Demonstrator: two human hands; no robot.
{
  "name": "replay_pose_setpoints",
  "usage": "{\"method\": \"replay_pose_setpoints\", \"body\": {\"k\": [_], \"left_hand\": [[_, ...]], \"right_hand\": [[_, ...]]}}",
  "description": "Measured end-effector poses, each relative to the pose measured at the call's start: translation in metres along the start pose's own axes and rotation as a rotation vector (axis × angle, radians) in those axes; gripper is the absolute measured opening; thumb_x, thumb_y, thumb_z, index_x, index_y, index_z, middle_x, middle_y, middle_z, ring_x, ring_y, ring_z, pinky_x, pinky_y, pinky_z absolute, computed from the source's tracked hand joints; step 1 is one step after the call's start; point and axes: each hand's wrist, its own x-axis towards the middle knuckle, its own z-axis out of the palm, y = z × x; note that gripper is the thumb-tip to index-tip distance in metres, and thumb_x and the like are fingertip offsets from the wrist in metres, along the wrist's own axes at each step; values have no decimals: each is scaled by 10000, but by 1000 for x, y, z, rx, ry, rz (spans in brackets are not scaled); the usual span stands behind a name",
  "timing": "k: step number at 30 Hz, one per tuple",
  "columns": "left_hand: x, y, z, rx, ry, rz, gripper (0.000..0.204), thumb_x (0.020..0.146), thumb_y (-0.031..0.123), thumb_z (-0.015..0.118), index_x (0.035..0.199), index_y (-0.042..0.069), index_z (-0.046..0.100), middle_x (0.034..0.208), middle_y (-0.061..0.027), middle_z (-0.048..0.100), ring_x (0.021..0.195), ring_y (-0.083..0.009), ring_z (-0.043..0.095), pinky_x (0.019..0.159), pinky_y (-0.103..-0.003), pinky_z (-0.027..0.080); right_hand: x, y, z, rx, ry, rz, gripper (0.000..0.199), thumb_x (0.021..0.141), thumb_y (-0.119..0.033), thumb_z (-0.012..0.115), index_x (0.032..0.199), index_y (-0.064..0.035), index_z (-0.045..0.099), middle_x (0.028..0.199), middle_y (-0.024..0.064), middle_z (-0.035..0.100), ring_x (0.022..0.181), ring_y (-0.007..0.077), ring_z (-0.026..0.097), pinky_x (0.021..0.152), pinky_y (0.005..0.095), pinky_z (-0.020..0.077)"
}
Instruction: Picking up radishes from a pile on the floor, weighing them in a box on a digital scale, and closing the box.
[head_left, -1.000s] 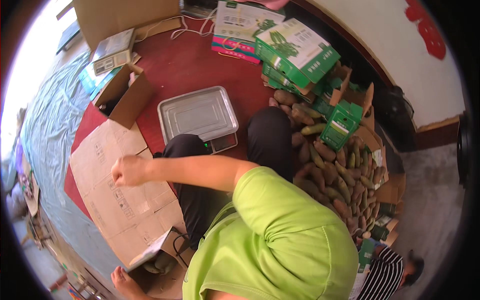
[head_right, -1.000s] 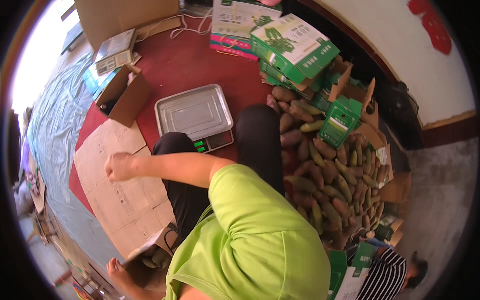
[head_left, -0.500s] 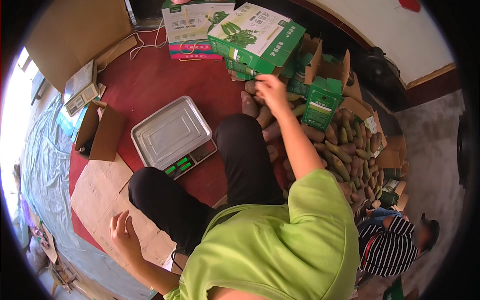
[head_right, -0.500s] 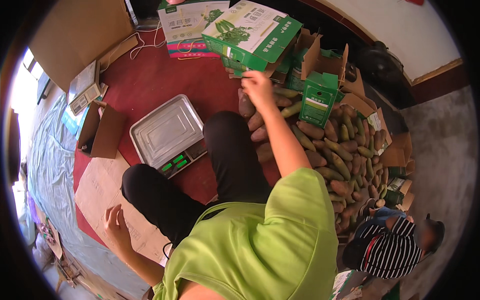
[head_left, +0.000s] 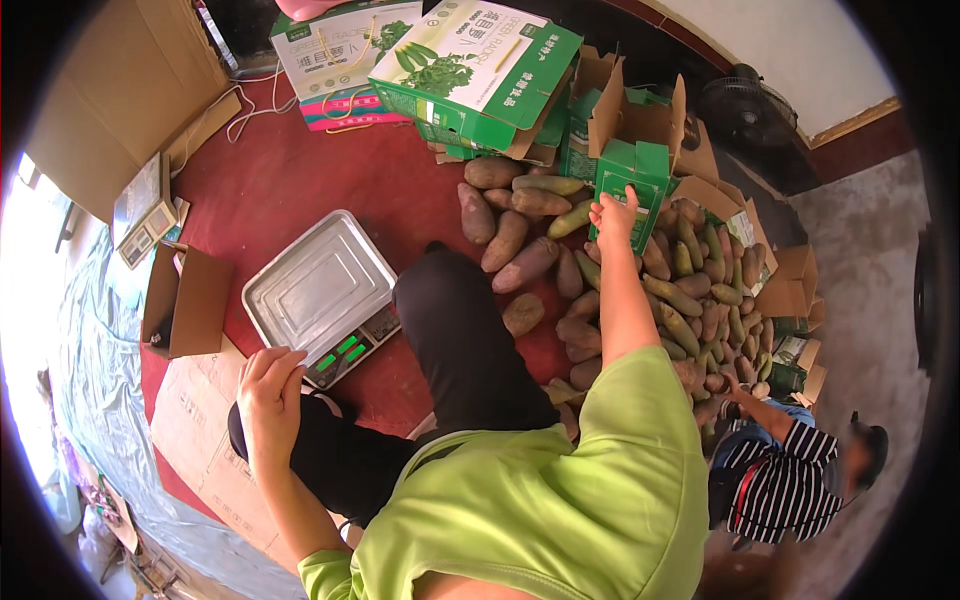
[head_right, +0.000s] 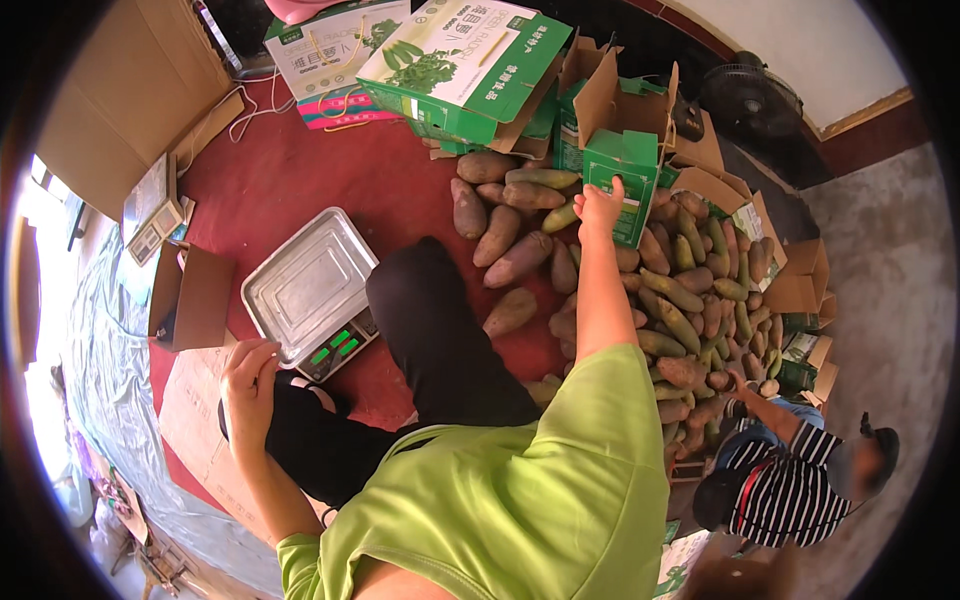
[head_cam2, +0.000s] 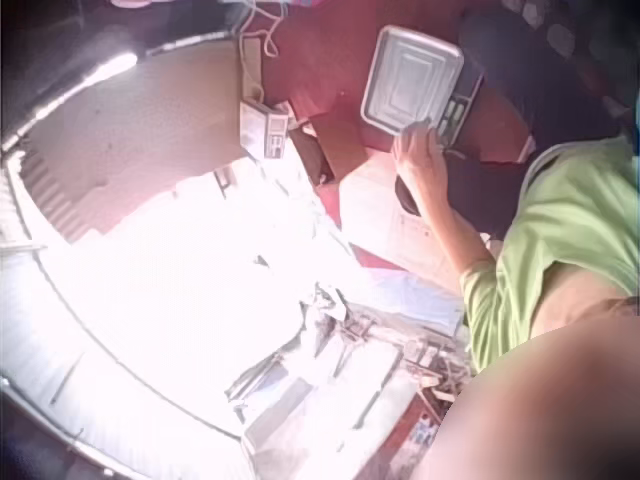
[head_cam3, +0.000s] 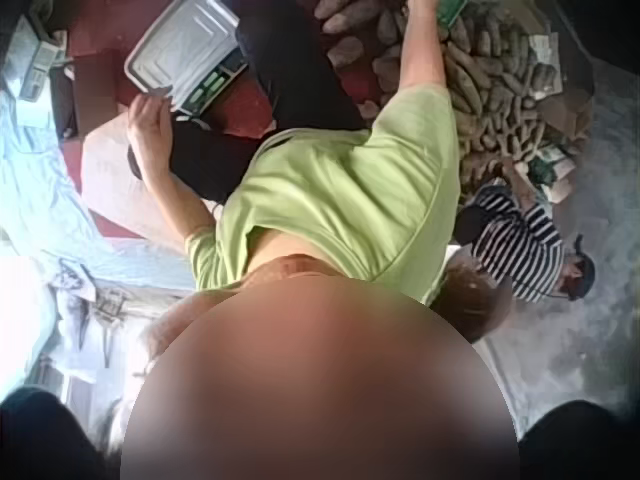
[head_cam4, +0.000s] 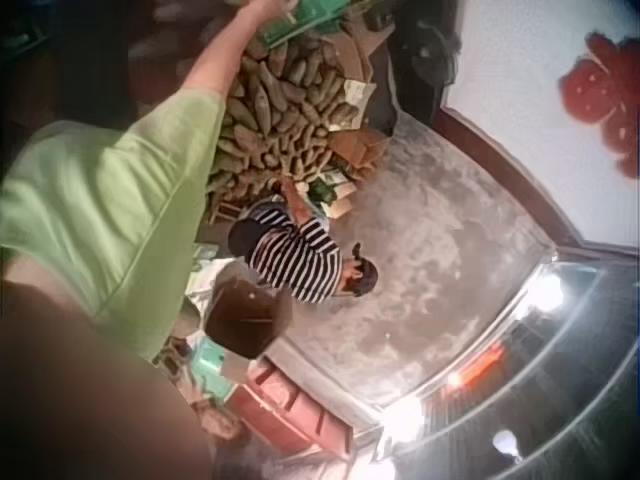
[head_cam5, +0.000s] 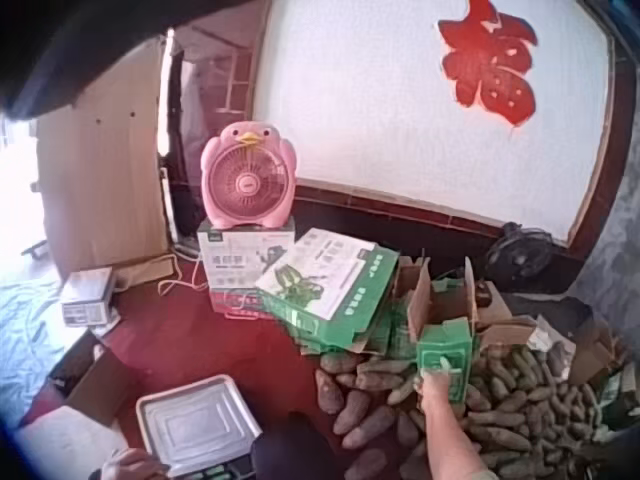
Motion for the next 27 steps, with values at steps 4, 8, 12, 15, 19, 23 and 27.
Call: {"method": "replay_pose_setpoints", "body": {"k": [4, 8, 12, 15, 19, 23, 27], "left_hand": [[22, 6, 13, -86, -57, 51, 116, 756, 16, 628, 864, 20, 672, 853, -109, 622, 816, -295, 588, 759, -376, 458], [43, 4, 22, -93, -88, 88, 111, 764, 23, 627, 867, 19, 668, 836, -111, 617, 809, -300, 588, 747, -377, 458], [54, -8, 34, -124, -111, 75, 111, 775, 47, 632, 877, 24, 668, 835, -113, 617, 812, -307, 590, 737, -377, 460], [62, -11, 41, -86, -140, 117, 112, 780, 60, 635, 882, 34, 673, 840, -116, 618, 817, -312, 593, 738, -377, 463], [67, -17, 52, -181, -179, 56, 109, 794, 72, 634, 887, 37, 679, 845, -128, 615, 807, -328, 603, 723, -386, 475], [55, -47, 63, -90, -195, -41, 114, 798, 80, 637, 893, 30, 677, 861, -136, 611, 797, -331, 611, 716, -389, 481], [56, -43, 55, -179, -167, -31, 115, 801, 86, 637, 899, 42, 679, 867, -137, 613, 785, -336, 612, 703, -389, 486]], "right_hand": [[8, 1, 1, 15, -1, -26, 662, 861, -7, 573, 1419, -163, 253, 1037, 79, 568, 642, 134, 569, 541, 258, 462], [22, 0, -1, 19, -11, -123, 693, 848, -26, 602, 1427, -162, 245, 987, 79, 596, 670, 145, 570, 562, 281, 466], [27, -7, 6, 51, -39, -26, 728, 843, -51, 619, 1441, -152, 217, 956, 67, 603, 701, 154, 570, 593, 308, 465], [36, -9, 7, 131, -77, 33, 616, 849, -87, 626, 1377, -142, 314, 954, 59, 602, 717, 168, 565, 626, 337, 465], [57, -7, 3, 430, -36, 114, 205, 863, -96, 613, 1045, -101, 519, 913, 47, 614, 686, 170, 542, 645, 335, 461], [62, -27, -4, 786, -181, 244, 105, 883, -110, 584, 796, -53, 578, 740, 19, 597, 661, 126, 534, 620, 301, 458], [44, -73, -5, 857, -140, 134, 101, 882, -79, 567, 793, -32, 578, 698, 24, 573, 621, 133, 519, 601, 286, 443]]}}
